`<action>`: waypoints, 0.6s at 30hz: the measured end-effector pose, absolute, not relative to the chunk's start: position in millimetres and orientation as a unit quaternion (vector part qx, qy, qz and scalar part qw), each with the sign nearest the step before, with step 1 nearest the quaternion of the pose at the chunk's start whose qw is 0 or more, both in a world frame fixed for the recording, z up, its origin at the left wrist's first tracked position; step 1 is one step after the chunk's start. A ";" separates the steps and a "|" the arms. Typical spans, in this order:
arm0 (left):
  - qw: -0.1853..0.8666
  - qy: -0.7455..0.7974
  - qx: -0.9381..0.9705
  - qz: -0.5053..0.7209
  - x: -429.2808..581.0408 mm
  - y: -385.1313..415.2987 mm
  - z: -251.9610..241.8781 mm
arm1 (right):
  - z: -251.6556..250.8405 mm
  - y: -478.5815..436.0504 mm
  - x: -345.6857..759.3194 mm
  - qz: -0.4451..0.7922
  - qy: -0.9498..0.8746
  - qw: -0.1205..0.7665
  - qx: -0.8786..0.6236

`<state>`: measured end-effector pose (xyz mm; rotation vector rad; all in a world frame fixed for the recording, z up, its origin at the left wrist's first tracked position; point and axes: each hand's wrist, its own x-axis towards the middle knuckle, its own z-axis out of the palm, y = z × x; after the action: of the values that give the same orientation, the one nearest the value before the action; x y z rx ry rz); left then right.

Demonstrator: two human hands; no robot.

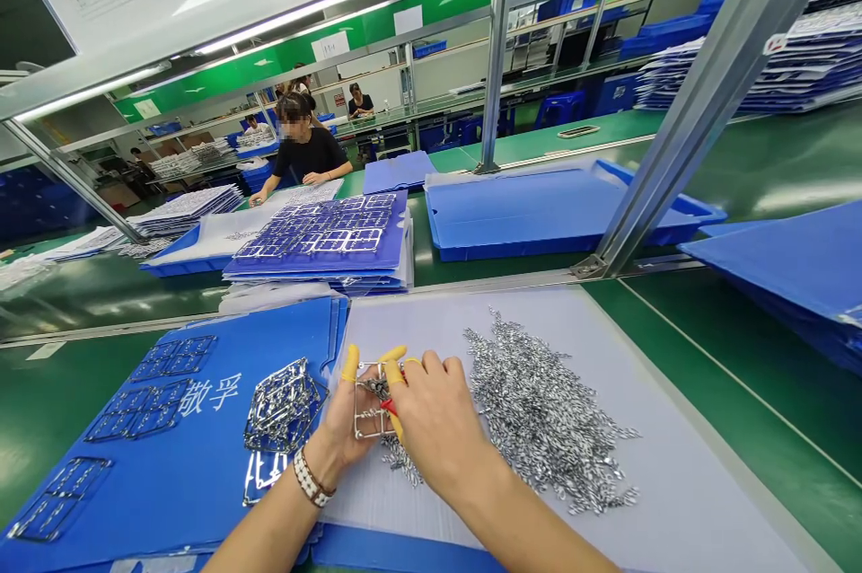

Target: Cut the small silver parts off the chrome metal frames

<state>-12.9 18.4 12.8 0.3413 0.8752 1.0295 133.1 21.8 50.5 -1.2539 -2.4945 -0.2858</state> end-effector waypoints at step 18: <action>0.812 0.298 0.178 0.469 -14.1 18.7 11.8 | 50.8 22.0 161.2 -0.084 -0.850 0.133 -0.502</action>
<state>-14.1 18.7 11.8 0.3800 0.6363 1.0005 161.2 22.0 50.8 -1.4567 -2.4667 -0.2432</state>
